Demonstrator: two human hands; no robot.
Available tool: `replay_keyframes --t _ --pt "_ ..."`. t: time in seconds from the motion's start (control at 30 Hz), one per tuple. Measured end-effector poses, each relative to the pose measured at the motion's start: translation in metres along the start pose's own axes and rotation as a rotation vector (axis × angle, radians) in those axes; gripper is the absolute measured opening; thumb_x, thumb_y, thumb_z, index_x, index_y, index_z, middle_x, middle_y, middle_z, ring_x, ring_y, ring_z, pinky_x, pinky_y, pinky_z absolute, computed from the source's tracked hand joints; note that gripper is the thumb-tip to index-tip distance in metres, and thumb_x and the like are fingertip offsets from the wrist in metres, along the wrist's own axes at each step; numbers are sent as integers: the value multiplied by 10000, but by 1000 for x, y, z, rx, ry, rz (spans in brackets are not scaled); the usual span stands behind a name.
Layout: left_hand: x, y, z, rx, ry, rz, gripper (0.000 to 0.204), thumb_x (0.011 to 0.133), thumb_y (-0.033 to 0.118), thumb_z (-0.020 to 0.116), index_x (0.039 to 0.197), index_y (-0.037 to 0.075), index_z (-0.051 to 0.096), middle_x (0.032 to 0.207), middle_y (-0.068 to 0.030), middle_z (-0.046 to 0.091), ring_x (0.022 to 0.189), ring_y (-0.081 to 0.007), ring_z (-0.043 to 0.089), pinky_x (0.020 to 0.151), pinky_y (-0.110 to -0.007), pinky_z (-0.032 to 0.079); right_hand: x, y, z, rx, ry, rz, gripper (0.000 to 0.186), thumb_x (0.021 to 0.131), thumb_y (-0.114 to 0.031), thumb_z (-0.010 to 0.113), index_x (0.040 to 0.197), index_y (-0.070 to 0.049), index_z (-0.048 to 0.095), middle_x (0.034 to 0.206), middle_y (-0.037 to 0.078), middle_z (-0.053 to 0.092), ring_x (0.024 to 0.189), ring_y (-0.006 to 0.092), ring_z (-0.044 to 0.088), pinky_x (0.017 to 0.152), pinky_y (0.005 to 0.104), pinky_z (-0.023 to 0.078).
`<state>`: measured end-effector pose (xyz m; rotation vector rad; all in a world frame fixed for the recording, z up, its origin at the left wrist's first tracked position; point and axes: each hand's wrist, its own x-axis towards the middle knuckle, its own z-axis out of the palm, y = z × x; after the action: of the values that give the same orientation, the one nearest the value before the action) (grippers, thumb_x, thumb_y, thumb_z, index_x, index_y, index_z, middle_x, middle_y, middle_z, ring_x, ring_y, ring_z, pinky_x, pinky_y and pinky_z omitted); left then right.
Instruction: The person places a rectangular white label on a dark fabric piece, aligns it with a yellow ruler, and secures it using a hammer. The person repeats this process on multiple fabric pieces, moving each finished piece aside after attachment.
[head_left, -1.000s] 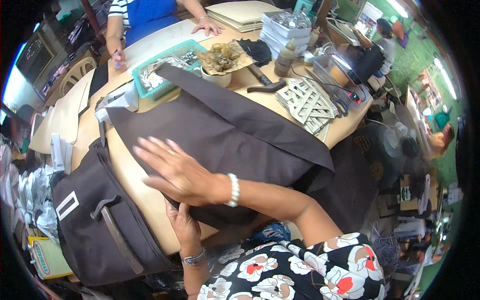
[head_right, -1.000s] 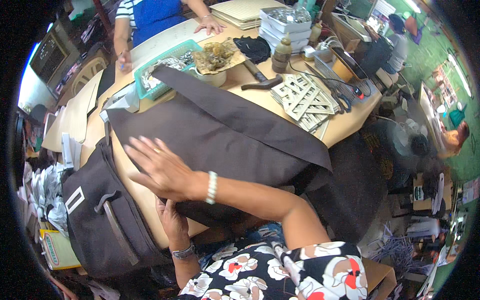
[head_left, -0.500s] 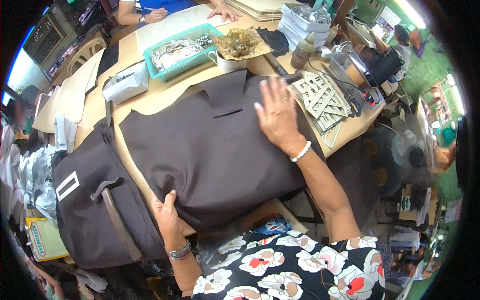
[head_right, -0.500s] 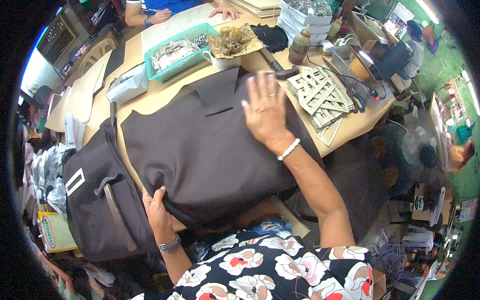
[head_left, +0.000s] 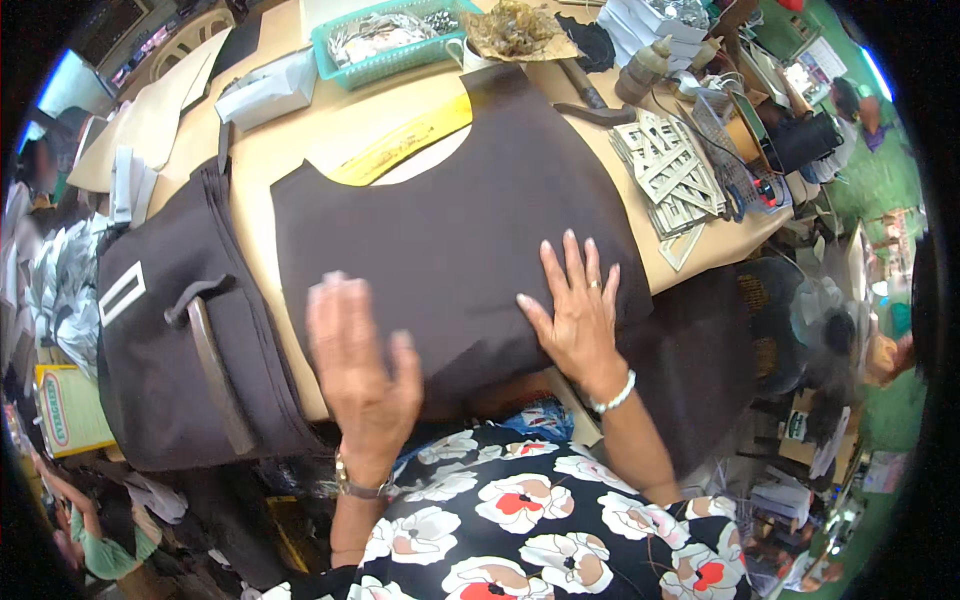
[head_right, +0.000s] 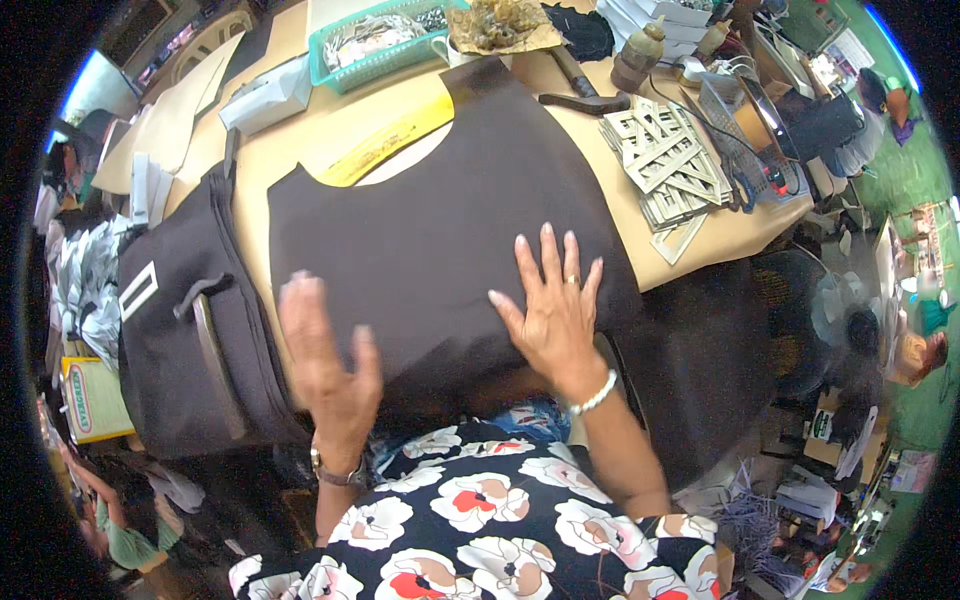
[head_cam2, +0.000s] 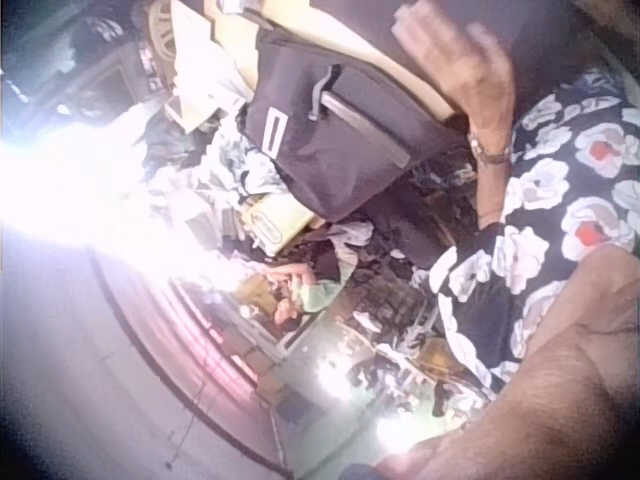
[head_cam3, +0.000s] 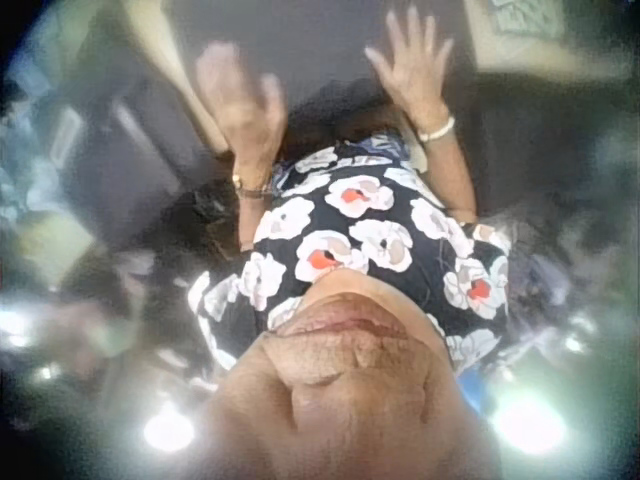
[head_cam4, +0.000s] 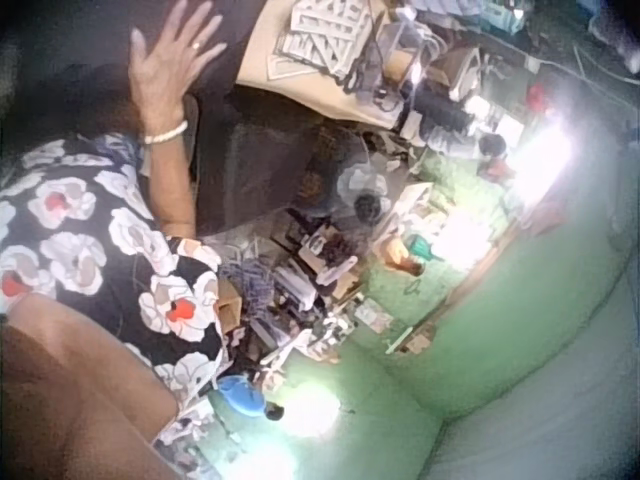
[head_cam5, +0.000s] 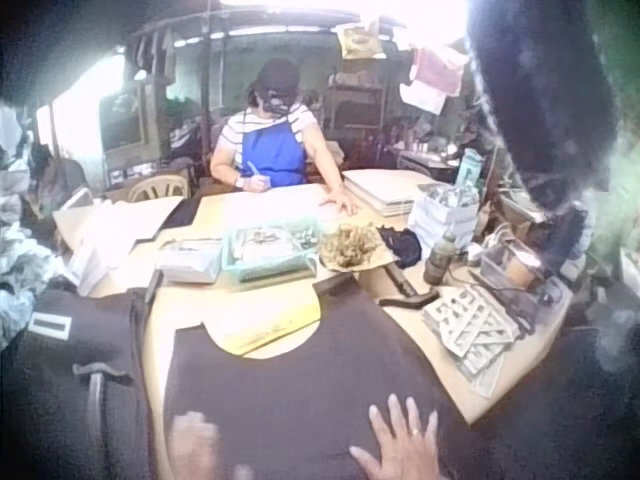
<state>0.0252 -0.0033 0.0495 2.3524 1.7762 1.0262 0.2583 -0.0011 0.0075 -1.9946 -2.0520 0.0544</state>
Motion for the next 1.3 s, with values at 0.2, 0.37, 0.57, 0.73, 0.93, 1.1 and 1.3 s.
replay_keyframes --t 0.2,0.37,0.57,0.73,0.93,1.1,1.3 --pt "-28 -8 30 104 -342 -18 635 846 411 610 1370 85 461 1472 -207 317 1379 -412 230 1074 -607 181 -42 -10 -18 54 -22 89 651 893 -452 534 1380 -37 414 1446 227 340 1336 437 288 1033 664 195" --pt "-29 -5 36 136 -365 13 626 852 415 593 1380 107 457 1489 -179 306 1383 -393 236 1078 -609 167 -14 12 -15 77 72 30 655 889 -433 552 1374 -18 408 1433 255 345 1292 457 349 1056 566 270" --pt "-32 -7 34 170 -389 -4 639 862 394 578 1413 116 412 1514 -154 275 1399 -367 219 1096 -593 142 -58 89 12 -117 202 -134 696 907 -504 480 1435 -73 342 1509 205 248 1389 436 188 1106 573 150" --pt "-34 -11 30 168 -436 5 643 863 391 573 1419 113 404 1516 -163 267 1404 -372 205 1102 -587 121 -83 153 -26 -366 384 311 653 946 -480 420 1454 -85 311 1536 177 192 1415 403 136 1101 599 101" --pt "-40 -7 28 178 -419 -30 642 860 378 572 1418 108 403 1515 -173 264 1406 -380 195 1098 -598 111 -52 77 -28 -95 435 -18 591 960 -416 419 1418 -47 366 1487 185 305 1377 400 256 1107 555 149" --pt "-38 -6 29 161 -417 -29 653 849 385 583 1410 97 412 1511 -180 268 1401 -391 203 1088 -612 121 -44 33 7 195 158 -288 641 940 -491 404 1390 -34 407 1439 192 390 1347 362 342 1110 500 194" --pt "-42 -10 28 140 -386 -13 663 842 421 587 1392 84 436 1502 -201 273 1389 -413 217 1061 -641 150 9 60 -18 35 221 -94 400 905 -309 555 1110 29 623 1241 200 560 1179 398 482 1014 507 323"
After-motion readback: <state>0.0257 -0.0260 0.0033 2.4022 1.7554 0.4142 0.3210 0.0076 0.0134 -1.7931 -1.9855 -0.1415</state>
